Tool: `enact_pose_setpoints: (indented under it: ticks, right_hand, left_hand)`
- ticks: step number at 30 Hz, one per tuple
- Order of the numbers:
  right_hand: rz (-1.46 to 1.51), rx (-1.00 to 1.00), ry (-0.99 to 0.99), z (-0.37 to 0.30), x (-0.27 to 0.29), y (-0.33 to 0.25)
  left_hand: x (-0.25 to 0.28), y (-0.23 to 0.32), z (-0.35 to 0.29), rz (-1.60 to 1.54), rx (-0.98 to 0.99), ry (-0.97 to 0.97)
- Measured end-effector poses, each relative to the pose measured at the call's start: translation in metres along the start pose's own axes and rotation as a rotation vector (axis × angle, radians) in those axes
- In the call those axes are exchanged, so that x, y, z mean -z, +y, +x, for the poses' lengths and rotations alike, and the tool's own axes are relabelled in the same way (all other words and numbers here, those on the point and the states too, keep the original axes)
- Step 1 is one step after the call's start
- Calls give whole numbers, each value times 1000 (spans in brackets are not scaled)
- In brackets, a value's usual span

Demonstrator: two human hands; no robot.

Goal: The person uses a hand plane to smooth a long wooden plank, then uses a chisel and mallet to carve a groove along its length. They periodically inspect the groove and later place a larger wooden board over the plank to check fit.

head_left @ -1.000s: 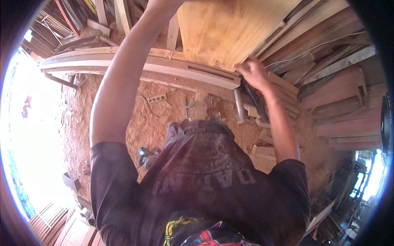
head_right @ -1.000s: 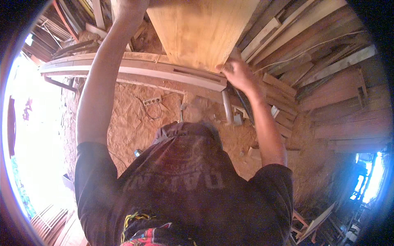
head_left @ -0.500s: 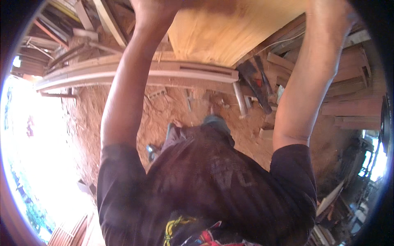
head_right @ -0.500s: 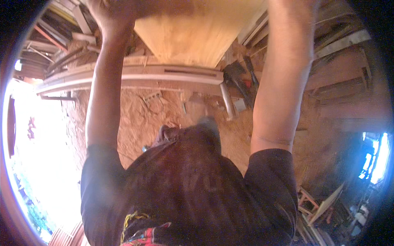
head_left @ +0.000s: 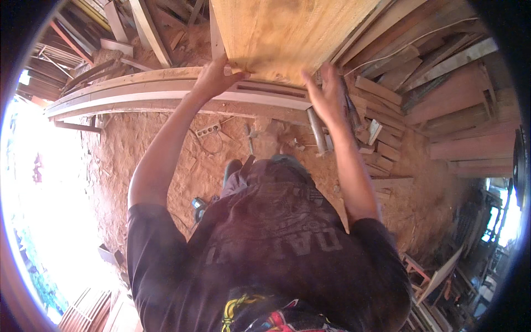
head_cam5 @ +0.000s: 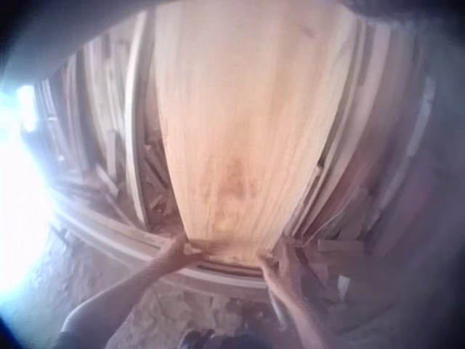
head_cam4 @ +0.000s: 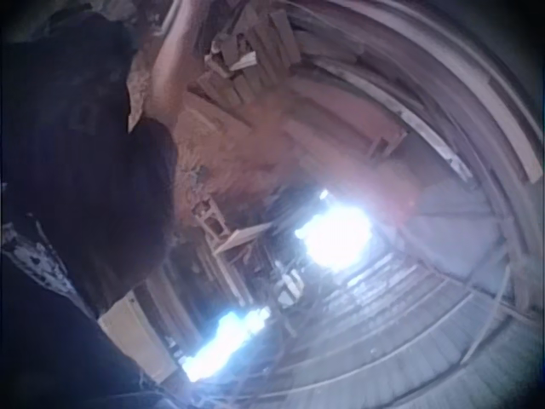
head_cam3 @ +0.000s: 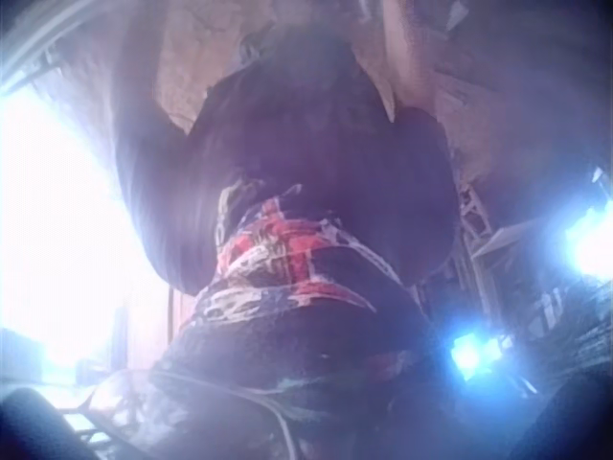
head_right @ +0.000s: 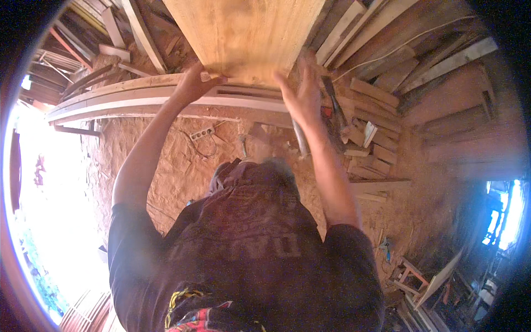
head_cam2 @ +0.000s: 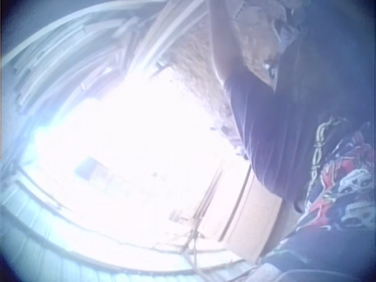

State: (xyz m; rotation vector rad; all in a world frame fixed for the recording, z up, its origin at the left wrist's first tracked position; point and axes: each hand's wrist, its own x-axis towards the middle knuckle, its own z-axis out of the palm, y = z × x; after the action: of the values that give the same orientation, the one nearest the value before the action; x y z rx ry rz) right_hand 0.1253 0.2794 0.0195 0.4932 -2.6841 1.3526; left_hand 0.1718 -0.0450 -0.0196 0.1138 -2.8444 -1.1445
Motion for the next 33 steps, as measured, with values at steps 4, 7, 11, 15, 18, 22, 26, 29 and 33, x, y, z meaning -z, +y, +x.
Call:
enact_pose_setpoints:
  ticks: [4,7,11,15,18,22,26,29,33]
  right_hand:
    - [-46,-366,-121,-54,-50,52]
    - [-87,-406,-91,-58,-53,49]
    - [28,-342,-180,-70,-34,35]
    - [-174,-146,-69,-52,-20,34]
    - [-203,202,-135,-3,-16,46]
    - [-48,247,-373,31,-16,67]
    - [-91,266,-284,22,-26,71]
    - [-131,359,-188,17,-31,67]
    - [-16,256,-254,18,-27,62]
  left_hand:
    - [-6,-8,3,62,89,-147]
    - [-2,-9,4,37,108,-123]
    - [-6,-23,7,154,-23,-89]
    - [-2,-30,7,192,-91,-81]
    - [-1,-32,6,203,-89,-108]
    - [-4,-22,2,195,-81,-79]
    - [-1,-6,1,165,-99,-127]
    - [1,-5,-4,188,-141,-68]
    - [-3,-15,-1,138,-80,-75]
